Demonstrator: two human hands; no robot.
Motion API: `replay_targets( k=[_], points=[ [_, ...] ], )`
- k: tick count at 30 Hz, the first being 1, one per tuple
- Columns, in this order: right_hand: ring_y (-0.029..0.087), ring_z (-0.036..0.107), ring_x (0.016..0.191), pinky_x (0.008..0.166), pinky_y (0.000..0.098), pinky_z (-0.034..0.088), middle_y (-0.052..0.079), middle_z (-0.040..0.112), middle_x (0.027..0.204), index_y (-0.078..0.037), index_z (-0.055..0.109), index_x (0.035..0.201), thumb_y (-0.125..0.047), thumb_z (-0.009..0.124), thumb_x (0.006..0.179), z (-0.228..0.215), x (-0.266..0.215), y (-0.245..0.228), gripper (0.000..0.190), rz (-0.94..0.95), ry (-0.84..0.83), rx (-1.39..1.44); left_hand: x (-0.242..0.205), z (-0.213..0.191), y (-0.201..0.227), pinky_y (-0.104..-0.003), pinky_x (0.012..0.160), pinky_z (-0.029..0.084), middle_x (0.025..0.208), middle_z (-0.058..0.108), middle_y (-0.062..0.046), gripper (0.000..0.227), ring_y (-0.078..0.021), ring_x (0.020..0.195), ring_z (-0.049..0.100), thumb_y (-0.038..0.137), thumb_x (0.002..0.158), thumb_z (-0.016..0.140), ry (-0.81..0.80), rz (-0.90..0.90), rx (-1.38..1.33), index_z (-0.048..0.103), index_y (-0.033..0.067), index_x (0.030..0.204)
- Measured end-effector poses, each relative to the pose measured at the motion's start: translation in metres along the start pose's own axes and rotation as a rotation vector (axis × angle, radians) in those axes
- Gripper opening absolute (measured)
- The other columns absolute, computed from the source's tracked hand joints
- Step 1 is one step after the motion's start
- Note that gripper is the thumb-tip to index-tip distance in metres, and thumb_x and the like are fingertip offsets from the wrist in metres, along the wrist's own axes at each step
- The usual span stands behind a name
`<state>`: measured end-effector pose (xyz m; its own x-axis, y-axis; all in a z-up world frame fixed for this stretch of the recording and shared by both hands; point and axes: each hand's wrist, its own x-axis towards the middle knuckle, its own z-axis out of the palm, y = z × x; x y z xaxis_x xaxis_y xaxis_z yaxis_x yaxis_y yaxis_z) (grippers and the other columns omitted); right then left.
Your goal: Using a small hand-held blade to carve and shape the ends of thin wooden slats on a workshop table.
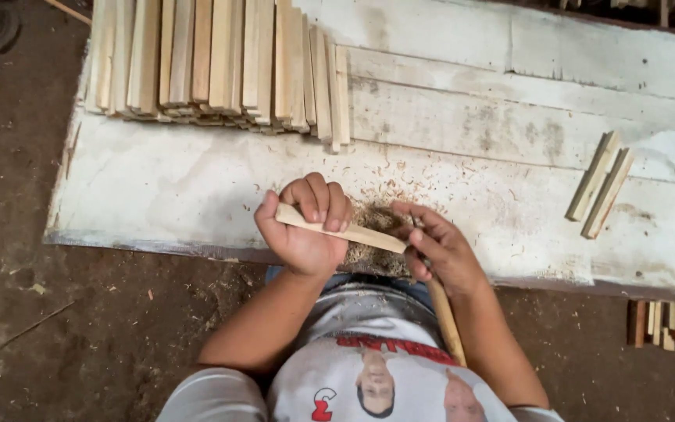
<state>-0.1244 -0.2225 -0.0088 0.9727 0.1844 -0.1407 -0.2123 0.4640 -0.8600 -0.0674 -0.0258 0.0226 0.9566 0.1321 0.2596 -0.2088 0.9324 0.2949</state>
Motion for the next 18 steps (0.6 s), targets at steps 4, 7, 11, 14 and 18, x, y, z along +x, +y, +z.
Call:
replay_targets(
  k=[4,7,11,14,18],
  points=[
    [0.005,0.045,0.033,0.026,0.0188,0.034,0.014,0.059,0.074,0.009,0.059,0.124,-0.009,0.07,0.092,-0.023,0.002,0.01,0.038,0.055,0.081,0.078,-0.024,-0.019,-0.005,-0.032,0.051,0.047,0.064,0.044,-0.003,0.047,-0.0188,0.058,0.053,0.04,0.103,0.025,-0.026,-0.017,0.116,0.043,0.017,0.066],
    [0.003,0.045,0.033,0.026,0.0167,0.033,0.014,0.063,0.078,0.007,0.059,0.123,-0.004,0.071,0.088,-0.041,0.007,-0.007,0.039,0.015,0.153,0.047,-0.021,-0.008,0.018,-0.056,0.111,0.048,0.113,0.066,-0.018,0.044,-0.033,0.121,0.063,0.035,0.104,0.027,-0.358,-0.243,0.297,0.063,0.0118,0.094],
    [0.007,0.044,0.034,0.029,0.0178,0.036,0.017,0.063,0.078,0.005,0.058,0.128,0.0,0.072,0.085,-0.039,0.001,-0.026,0.046,-0.045,0.188,-0.135,-0.016,-0.01,0.041,-0.054,0.112,0.046,0.15,0.046,-0.036,0.055,-0.0432,0.132,0.055,0.01,0.1,0.045,-0.702,-0.83,0.508,0.039,-0.0134,0.149],
    [0.011,0.048,0.033,0.028,0.021,0.039,0.019,0.063,0.078,0.006,0.059,0.128,0.003,0.074,0.082,-0.006,0.003,-0.029,0.048,-0.051,0.136,-0.206,-0.013,-0.006,0.027,-0.047,0.091,0.061,0.132,0.055,-0.043,0.052,-0.0441,0.111,0.068,0.013,0.103,0.054,-0.707,-1.051,0.681,0.044,-0.0231,0.139],
    [0.015,0.056,0.038,0.028,0.0251,0.045,0.024,0.064,0.087,0.007,0.058,0.132,-0.012,0.066,0.093,0.019,0.003,-0.042,0.045,-0.166,0.131,-0.231,-0.012,0.022,0.016,-0.033,0.075,0.067,0.107,0.072,-0.03,0.04,-0.0294,0.088,0.078,0.011,0.104,0.059,-0.632,-0.912,0.891,0.056,-0.0148,0.134]
  ],
)
